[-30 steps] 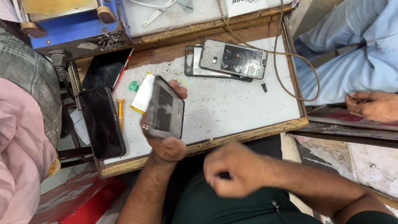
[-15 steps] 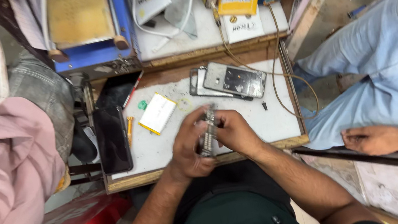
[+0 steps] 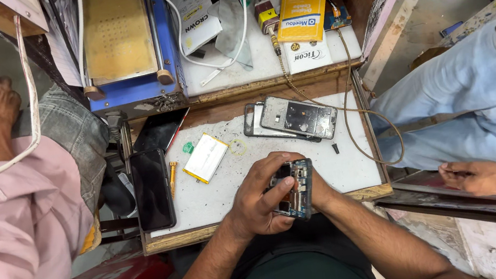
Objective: The person uses a small metal tool to scrape adhesive residue from the back of a disassembled smartphone. They repeatedly wipe the tool on a paper packet and continue scraping different areas of the phone's back housing. The person then places the phone down and picks up another disassembled phone frame, inspecting it briefly.
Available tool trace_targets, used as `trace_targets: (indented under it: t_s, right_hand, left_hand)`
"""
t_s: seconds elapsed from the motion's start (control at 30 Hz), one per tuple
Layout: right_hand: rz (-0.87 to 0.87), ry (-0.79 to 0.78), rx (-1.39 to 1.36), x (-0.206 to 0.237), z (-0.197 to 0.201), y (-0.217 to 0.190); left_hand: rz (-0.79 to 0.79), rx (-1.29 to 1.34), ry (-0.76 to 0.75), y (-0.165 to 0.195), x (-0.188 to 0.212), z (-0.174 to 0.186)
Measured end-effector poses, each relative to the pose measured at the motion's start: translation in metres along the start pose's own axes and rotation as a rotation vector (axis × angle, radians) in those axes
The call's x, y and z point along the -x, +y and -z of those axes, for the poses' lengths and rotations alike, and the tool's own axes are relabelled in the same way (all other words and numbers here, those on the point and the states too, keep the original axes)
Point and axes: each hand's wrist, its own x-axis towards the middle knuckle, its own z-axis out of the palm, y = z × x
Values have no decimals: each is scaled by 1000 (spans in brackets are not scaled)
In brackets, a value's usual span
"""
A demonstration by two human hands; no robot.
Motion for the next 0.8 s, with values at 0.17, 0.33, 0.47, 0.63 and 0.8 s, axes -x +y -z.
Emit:
trace_targets:
  t_s: [0.17, 0.33, 0.47, 0.63, 0.8]
  right_hand:
    - [-36, 166, 460, 2, 0, 8]
    - [-230, 157, 70, 4, -8, 8]
    - [-229, 152, -146, 7, -16, 7]
    - [-224, 161, -172, 13, -15, 12]
    - [-201, 226, -189, 15, -14, 20]
  left_hand:
    - [15, -11, 85, -7, 12, 4]
    - [332, 345, 318, -5, 18, -4]
    - [383, 523, 455, -1, 9, -13]
    - [456, 600, 505, 4, 3, -14]
    - [495, 636, 529, 6, 3, -15]
